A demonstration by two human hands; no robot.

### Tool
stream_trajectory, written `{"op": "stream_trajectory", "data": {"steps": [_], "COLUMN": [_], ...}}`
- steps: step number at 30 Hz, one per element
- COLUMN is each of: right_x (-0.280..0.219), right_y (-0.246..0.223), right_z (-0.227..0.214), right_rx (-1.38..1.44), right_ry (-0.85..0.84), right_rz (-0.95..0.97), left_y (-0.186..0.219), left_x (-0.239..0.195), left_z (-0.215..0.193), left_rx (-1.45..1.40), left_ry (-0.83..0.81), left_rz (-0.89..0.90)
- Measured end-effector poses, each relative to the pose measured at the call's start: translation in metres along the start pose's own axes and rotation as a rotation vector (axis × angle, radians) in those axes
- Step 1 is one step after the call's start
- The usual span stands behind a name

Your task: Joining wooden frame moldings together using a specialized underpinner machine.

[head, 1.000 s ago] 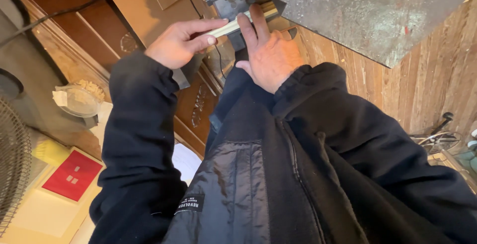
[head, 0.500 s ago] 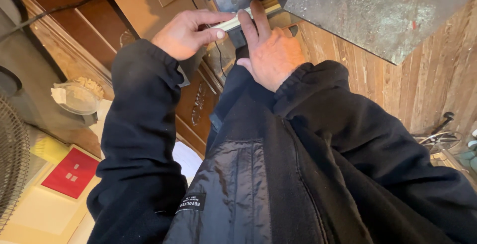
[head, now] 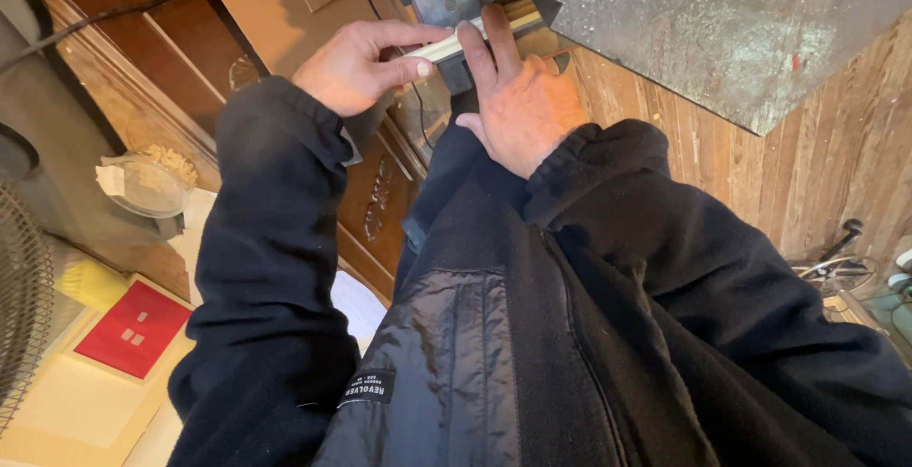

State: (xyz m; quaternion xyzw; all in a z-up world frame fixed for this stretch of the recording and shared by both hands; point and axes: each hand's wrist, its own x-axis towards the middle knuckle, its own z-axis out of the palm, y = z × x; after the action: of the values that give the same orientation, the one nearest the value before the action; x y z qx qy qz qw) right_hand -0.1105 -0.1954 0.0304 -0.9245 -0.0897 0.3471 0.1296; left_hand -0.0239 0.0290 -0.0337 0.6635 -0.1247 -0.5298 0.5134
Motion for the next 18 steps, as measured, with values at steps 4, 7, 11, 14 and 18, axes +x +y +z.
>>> {"op": "stream_trajectory", "data": {"steps": [4,7,11,14,18], "right_x": [-0.002,-0.005,-0.006,-0.007,-0.008], "right_y": [0.000,0.002,0.004,0.008,0.010], "right_z": [-0.002,-0.001,-0.006,-0.007,0.002], "right_rx": [0.014,0.023,0.068,0.064,-0.013], "right_ry": [-0.027,0.017,0.040,0.041,0.011], "right_rz": [0.000,-0.005,0.002,0.007,-0.031], "left_y": [-0.007,-0.012,-0.005,0.003,-0.011], "left_x": [-0.011,-0.019,-0.018,-0.013,-0.023], "left_z": [-0.006,-0.005,0.001,0.003,0.018], "left_rx": [-0.026,-0.166,-0.203,-0.097,-0.151], "left_ry": [-0.006,0.013,0.084,0.104,0.171], "left_rz": [-0.011,-0.042,-0.069,-0.068,-0.061]}}
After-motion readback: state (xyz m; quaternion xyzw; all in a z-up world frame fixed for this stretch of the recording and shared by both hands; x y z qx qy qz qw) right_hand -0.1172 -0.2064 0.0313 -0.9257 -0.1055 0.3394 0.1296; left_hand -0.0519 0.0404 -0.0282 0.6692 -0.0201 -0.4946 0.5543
